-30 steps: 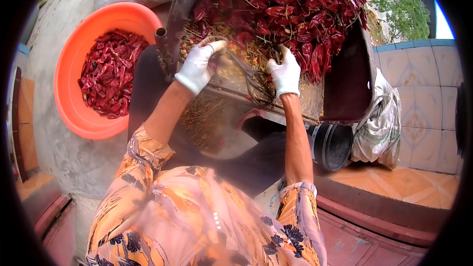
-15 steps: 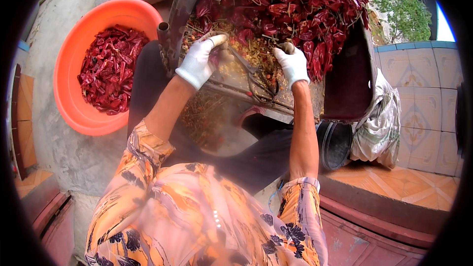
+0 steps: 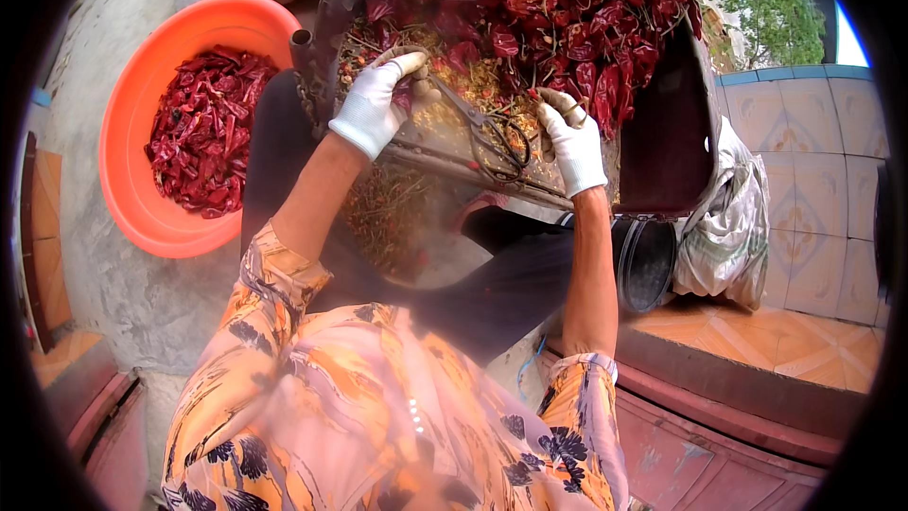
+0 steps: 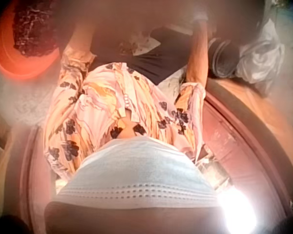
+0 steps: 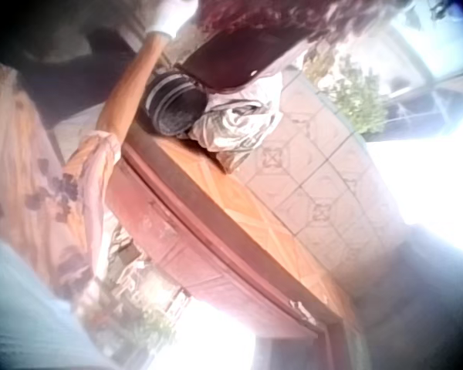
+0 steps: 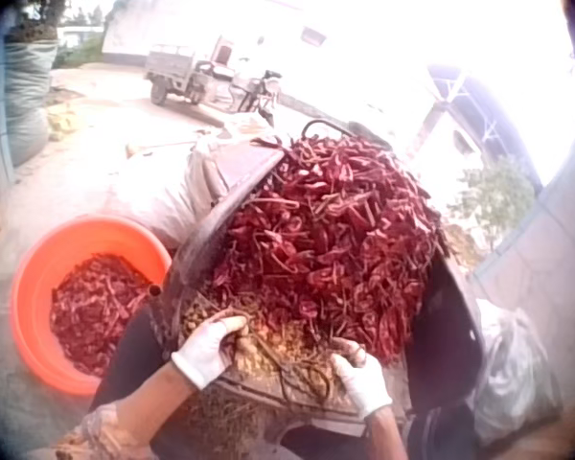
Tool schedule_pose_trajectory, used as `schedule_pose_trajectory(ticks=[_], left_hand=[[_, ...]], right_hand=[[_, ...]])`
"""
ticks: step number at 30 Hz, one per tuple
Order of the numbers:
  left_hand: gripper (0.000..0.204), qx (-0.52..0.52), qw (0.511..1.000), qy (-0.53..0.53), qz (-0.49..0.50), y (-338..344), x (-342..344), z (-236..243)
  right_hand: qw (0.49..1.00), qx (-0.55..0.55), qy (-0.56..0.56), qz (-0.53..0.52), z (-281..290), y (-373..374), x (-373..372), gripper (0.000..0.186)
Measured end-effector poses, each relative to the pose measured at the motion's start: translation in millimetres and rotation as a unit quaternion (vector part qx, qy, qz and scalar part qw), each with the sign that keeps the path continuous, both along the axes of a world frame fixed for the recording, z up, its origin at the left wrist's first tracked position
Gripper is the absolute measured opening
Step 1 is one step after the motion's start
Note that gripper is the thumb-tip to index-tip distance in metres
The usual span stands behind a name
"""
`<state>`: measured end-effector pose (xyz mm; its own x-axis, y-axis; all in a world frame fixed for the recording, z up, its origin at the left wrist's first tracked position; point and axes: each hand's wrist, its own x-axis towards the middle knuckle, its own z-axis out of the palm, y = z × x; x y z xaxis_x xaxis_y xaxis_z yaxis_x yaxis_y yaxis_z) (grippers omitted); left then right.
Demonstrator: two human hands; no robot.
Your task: The person sits on the ground and uses scissors to trim the stems off dried red chilies. They pick each chili from a large pile, cut the stem, and drop the trimmed chili into a red basin. The process is repetitive and continuous throughout the clip.
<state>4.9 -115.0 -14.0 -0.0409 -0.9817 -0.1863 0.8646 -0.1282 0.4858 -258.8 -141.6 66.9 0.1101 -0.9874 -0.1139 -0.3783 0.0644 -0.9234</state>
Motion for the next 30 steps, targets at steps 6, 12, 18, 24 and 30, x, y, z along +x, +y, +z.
schedule_pose_trajectory(ticks=[6,12,18,24,30], left_hand=[[0.012,-0.005,1.0,0.014,-0.018,-3.8,-3.2,-3.5],[0.012,-0.003,1.0,0.012,-0.013,0.2,3.7,-5.3],[0.013,-0.016,1.0,0.01,-0.018,-0.2,-0.6,-1.7],[0.014,-0.008,1.0,0.002,-0.013,-0.6,-3.5,2.2],[0.014,-0.008,1.0,-0.003,-0.011,-0.1,-2.4,2.6]], right_hand=[[0.988,-0.102,0.101,0.062,-22.0,0.4,1.3,0.023],[0.93,0.12,0.195,0.287,36.3,50.4,27.1,0.051],[0.921,-0.185,0.295,0.175,11.8,22.3,6.4,0.033],[0.788,-0.236,0.517,0.236,-14.1,-14.3,6.0,0.04],[0.887,-0.262,0.337,0.175,-23.9,-19.2,-9.1,0.029]])
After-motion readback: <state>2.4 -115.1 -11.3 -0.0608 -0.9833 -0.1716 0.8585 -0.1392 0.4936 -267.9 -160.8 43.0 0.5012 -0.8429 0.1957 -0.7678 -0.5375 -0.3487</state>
